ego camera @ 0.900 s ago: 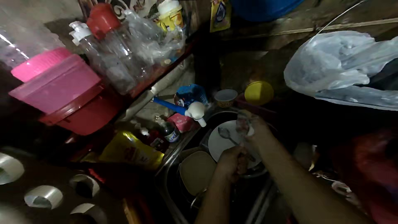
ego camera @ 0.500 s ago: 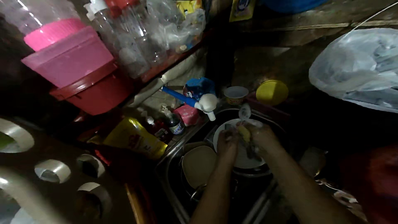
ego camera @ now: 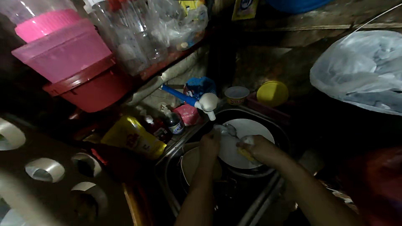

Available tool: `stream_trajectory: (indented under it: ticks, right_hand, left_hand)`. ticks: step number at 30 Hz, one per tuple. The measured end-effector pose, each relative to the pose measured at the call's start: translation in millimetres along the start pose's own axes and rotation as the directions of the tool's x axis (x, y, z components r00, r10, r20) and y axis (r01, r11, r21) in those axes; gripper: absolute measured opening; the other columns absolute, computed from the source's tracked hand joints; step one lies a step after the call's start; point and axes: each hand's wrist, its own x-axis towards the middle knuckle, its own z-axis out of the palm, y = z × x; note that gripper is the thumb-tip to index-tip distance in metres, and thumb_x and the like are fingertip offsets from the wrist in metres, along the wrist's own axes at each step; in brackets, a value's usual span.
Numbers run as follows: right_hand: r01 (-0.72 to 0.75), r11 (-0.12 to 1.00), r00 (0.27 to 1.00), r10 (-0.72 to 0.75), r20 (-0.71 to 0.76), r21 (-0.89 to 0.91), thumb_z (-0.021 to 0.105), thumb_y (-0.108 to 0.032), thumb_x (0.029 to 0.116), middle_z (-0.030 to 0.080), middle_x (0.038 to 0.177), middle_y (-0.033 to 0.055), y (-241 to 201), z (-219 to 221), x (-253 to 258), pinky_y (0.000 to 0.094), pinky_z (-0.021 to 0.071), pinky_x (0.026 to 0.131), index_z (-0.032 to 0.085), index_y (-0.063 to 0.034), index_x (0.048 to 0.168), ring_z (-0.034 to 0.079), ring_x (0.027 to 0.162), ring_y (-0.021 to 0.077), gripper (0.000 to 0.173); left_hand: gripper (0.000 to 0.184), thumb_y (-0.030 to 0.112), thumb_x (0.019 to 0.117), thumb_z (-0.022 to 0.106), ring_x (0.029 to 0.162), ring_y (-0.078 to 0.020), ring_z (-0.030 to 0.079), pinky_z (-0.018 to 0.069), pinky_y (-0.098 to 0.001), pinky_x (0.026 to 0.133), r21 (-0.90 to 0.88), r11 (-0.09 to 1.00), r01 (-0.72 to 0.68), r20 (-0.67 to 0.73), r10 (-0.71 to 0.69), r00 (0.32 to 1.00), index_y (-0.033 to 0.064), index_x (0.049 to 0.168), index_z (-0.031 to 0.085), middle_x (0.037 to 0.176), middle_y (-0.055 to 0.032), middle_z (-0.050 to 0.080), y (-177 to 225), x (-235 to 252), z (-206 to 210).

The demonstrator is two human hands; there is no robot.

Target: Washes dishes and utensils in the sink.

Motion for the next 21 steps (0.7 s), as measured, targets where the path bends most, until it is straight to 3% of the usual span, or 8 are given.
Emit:
stream_trajectory:
  ticks: [3,7,10,16,19,21]
  right_hand:
    - [-0.046,0.986,0.999,0.045,-0.01,-0.162,0.055,-0.025,0.1073,0.067,0.115,0.0244,5.0,-5.9,10.9,0.0598,0.051,0.095,0.065,0.0002,0.124,0.066,0.107,0.0394,0.032]
    - [-0.101,0.942,0.994,0.081,-0.075,-0.321,0.059,-0.022,0.1048,0.069,0.112,0.0235,3.7,-7.7,18.2,0.0591,0.0534,0.092,0.066,-0.0016,0.124,0.068,0.105,0.0402,0.029]
    - [-0.097,0.93,0.99,0.054,-0.13,-0.353,0.065,-0.019,0.1006,0.068,0.114,0.023,3.1,-10.9,21.2,0.0622,0.0523,0.091,0.068,-0.0024,0.118,0.066,0.108,0.0415,0.024]
    - [-0.123,0.968,0.919,0.029,-0.394,-0.217,0.06,-0.015,0.1034,0.066,0.119,0.0311,15.2,-29.9,23.6,0.0705,0.0482,0.092,0.065,0.0,0.126,0.063,0.111,0.0517,0.027]
    - [-0.166,0.965,0.895,0.06,-0.441,-0.205,0.06,-0.015,0.1039,0.065,0.118,0.0325,24.3,-35.0,29.9,0.0709,0.0484,0.091,0.064,0.002,0.125,0.063,0.111,0.0524,0.027]
    - [-0.214,0.96,0.886,0.113,-0.449,-0.181,0.059,-0.019,0.1049,0.065,0.119,0.0333,30.8,-36.2,34.1,0.0714,0.0476,0.092,0.063,0.0031,0.125,0.063,0.112,0.0529,0.03]
  left_hand:
    - [0.049,0.044,0.1081,0.048,0.113,-0.0382,0.065,0.0492,-0.0588,0.099,0.223,0.96,0.168,-0.134,-0.14,0.981,0.0022,0.128,0.064,0.12,-0.0223,0.068,-8.2,1.0,-31.0]
    - [0.048,0.045,0.1015,0.06,0.116,-0.0372,0.065,0.0514,-0.0567,0.098,0.425,0.819,0.385,-0.26,-0.297,0.919,0.0067,0.132,0.063,0.124,-0.0208,0.066,-52.4,-6.2,-59.7]
    - [0.047,0.04,0.1031,0.057,0.121,-0.0349,0.064,0.0514,-0.0541,0.1,0.487,0.717,0.498,-0.248,-0.433,0.866,0.0048,0.134,0.06,0.129,-0.02,0.065,-62.3,-21.4,-64.0]
    - [0.042,0.031,0.1007,0.062,0.123,-0.0325,0.062,0.0507,-0.05,0.102,0.51,0.67,0.54,-0.223,-0.504,0.835,0.0026,0.132,0.062,0.132,-0.0196,0.064,-79.0,-32.8,-60.8]
    - [0.038,0.024,0.1017,0.059,0.122,-0.0327,0.063,0.0526,-0.0485,0.101,0.509,0.664,0.547,-0.285,-0.47,0.836,0.0073,0.136,0.061,0.138,-0.0186,0.061,-78.2,-33.8,-48.8]
    - [0.037,0.021,0.1019,0.058,0.12,-0.0322,0.065,0.0537,-0.0485,0.099,0.482,0.688,0.542,-0.293,-0.457,0.84,0.0085,0.136,0.06,0.133,-0.0176,0.064,-72.3,-33.9,-44.9]
